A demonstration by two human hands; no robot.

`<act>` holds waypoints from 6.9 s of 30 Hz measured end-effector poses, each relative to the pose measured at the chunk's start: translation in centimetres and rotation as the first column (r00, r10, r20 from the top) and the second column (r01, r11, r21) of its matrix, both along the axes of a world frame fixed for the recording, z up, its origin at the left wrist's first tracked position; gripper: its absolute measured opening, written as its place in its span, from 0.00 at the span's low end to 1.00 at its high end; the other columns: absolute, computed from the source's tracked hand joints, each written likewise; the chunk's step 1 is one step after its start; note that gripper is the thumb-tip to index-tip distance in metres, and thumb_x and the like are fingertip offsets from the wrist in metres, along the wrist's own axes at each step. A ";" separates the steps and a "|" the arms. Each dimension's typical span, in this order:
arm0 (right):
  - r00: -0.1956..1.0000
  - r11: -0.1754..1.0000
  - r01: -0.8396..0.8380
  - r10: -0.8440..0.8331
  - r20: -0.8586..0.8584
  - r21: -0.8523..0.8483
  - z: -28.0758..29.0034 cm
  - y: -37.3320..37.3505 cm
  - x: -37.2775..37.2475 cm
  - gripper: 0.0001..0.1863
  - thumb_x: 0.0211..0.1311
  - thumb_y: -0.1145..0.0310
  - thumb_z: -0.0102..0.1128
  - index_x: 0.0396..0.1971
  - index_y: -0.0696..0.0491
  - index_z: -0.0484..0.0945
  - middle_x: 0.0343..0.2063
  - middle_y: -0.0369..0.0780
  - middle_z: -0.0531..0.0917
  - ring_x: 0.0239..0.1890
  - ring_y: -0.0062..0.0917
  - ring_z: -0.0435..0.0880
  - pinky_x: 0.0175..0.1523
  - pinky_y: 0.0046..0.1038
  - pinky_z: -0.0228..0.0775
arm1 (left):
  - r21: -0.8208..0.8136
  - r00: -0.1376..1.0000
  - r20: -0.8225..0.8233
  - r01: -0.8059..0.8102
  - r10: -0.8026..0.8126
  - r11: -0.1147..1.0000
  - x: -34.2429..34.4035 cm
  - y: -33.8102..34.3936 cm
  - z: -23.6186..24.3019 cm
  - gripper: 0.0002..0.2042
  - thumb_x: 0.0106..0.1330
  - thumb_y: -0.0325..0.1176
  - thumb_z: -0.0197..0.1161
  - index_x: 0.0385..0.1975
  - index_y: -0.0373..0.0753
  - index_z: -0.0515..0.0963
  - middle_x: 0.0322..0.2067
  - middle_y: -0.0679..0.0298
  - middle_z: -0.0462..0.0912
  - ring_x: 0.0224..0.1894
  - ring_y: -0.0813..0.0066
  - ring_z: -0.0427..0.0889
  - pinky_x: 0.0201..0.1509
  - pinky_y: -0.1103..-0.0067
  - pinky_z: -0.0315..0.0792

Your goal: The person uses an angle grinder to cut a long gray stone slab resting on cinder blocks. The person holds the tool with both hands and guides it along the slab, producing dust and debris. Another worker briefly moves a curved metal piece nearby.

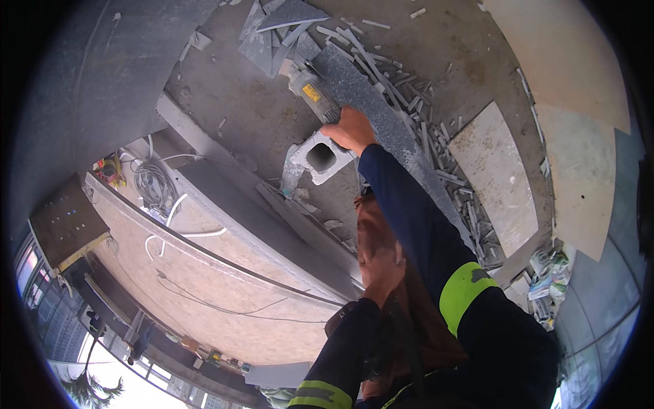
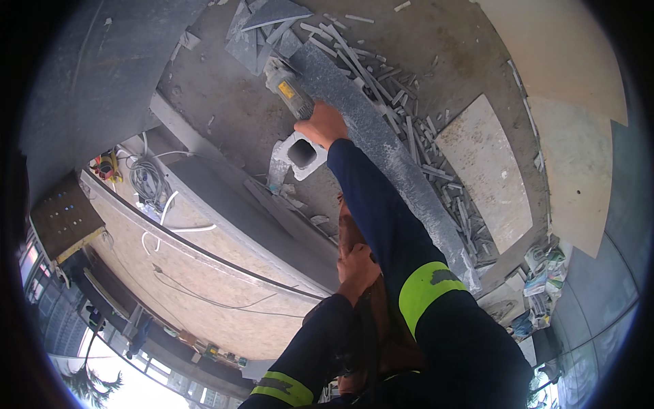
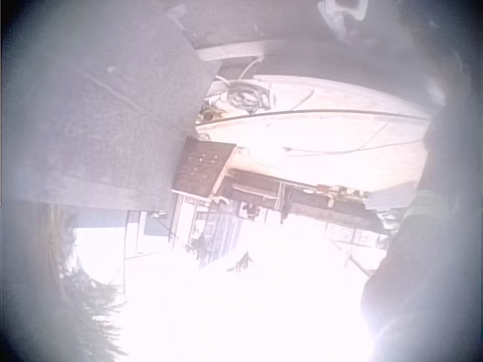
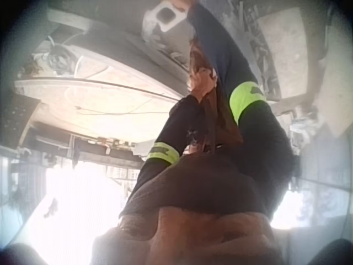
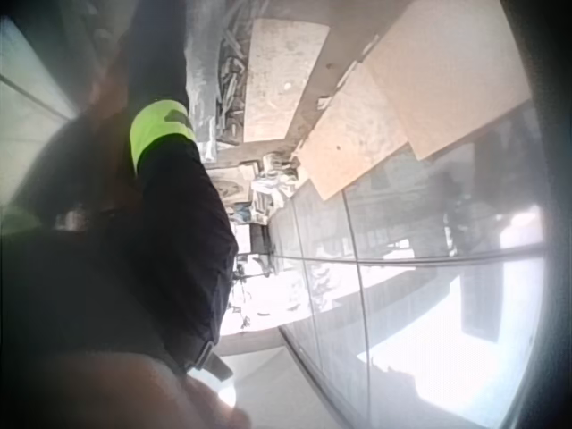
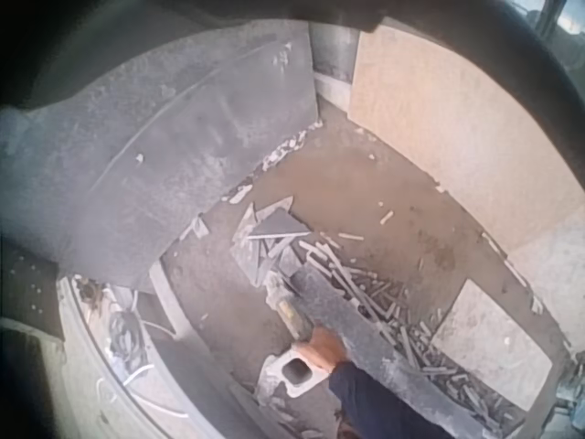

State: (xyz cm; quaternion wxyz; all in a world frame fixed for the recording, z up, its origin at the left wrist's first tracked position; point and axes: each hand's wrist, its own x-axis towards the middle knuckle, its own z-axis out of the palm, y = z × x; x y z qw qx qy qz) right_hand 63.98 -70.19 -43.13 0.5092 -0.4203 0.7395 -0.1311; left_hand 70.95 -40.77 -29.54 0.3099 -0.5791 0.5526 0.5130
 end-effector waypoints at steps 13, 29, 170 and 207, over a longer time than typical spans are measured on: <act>0.999 0.996 -0.016 0.019 -0.034 0.084 1.0 1.4 -0.6 0.33 0.50 0.53 0.74 0.50 0.64 0.82 0.45 0.59 0.90 0.50 0.54 0.91 0.57 0.45 0.83 | -0.100 0.999 0.032 0.023 -0.019 0.995 0.4 2.4 -1.4 0.18 0.67 0.48 0.66 0.53 0.49 0.89 0.61 0.66 0.83 0.75 0.50 0.69 0.70 0.51 0.74; 1.000 0.998 -0.013 0.013 0.000 0.065 1.0 2.7 -1.1 0.35 0.50 0.53 0.74 0.51 0.66 0.81 0.44 0.61 0.89 0.49 0.56 0.91 0.57 0.46 0.83 | -0.097 0.999 0.032 0.024 -0.021 0.995 0.4 2.8 -1.6 0.19 0.67 0.48 0.66 0.53 0.48 0.89 0.61 0.65 0.84 0.73 0.51 0.69 0.74 0.52 0.71; 1.000 0.999 -0.013 0.013 0.024 0.032 -0.2 2.7 -1.4 0.31 0.48 0.54 0.75 0.46 0.64 0.87 0.44 0.56 0.91 0.50 0.51 0.92 0.57 0.43 0.83 | 0.044 0.997 0.046 -0.058 0.056 0.997 1.3 7.7 -0.5 0.16 0.66 0.44 0.66 0.52 0.51 0.88 0.57 0.67 0.87 0.64 0.59 0.83 0.66 0.54 0.76; 1.000 1.000 -0.003 0.003 0.021 -0.011 -0.9 2.4 -1.5 0.28 0.47 0.55 0.75 0.41 0.64 0.88 0.37 0.56 0.92 0.45 0.50 0.93 0.53 0.42 0.84 | 0.028 0.998 0.041 -0.040 0.038 0.999 0.8 8.6 -0.9 0.16 0.66 0.47 0.67 0.50 0.50 0.88 0.56 0.67 0.87 0.66 0.60 0.80 0.66 0.52 0.74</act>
